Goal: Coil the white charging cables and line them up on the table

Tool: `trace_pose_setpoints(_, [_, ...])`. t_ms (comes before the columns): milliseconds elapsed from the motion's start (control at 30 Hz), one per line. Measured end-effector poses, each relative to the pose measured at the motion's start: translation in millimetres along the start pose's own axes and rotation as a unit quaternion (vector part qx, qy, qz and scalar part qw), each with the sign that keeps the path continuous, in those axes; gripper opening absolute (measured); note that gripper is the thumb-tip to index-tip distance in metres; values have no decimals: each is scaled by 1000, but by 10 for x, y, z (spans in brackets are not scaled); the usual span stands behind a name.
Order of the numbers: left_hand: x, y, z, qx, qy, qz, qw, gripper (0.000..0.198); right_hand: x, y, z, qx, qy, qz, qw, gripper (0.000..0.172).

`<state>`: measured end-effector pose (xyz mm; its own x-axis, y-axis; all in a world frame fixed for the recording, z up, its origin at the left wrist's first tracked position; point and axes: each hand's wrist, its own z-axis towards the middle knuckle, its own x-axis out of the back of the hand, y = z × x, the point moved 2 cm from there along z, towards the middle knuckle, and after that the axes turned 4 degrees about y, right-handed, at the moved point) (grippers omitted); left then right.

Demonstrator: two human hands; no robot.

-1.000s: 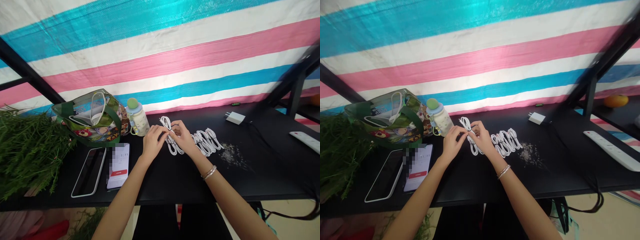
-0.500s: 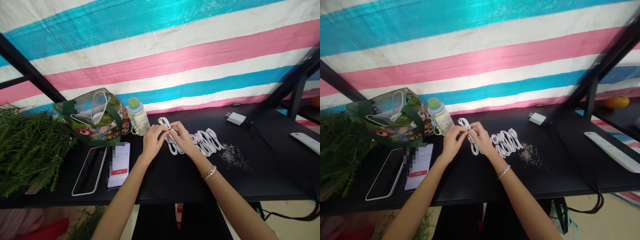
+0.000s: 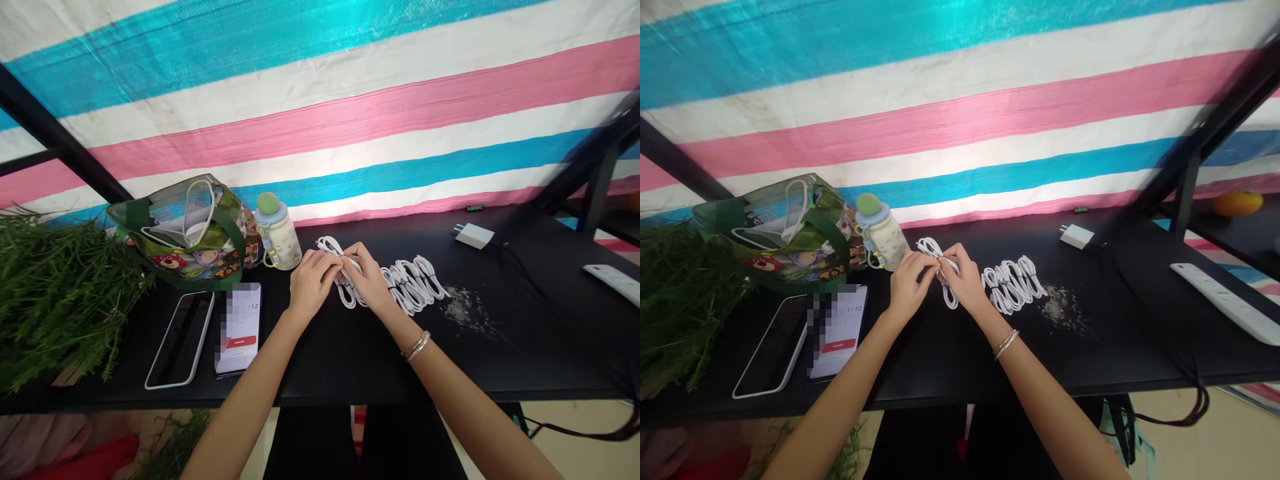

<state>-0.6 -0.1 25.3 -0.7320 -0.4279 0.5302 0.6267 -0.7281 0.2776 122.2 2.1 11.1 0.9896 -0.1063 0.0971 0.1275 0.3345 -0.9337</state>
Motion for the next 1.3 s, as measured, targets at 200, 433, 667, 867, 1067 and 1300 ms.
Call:
trace_pose_setpoints(200, [-34, 89, -21, -76, -30, 0, 997, 26, 68, 63, 53, -11, 75, 5, 997, 29])
trace_pose_setpoints(433, [-8, -21, -26, 53, 18, 11, 998, 14, 3, 75, 33, -41, 38, 78, 995, 35])
trace_pose_setpoints(667, [-25, -29, -38, 128, 11, 6, 992, 4, -6, 84, 38, -56, 61, 82, 993, 33])
trace_pose_setpoints(867, [-7, -8, -21, 141, 33, 1, 989, 7, 8, 42, 28, -44, 70, 44, 996, 25])
trace_pose_setpoints(1067, [-20, -3, -16, 157, 33, -6, 987, 8, 14, 25, 29, -42, 73, 39, 996, 23])
trace_pose_setpoints(1300, [-33, 4, -5, 163, 36, -51, 985, 10, 0, 51, 41, -57, 79, 61, 993, 27])
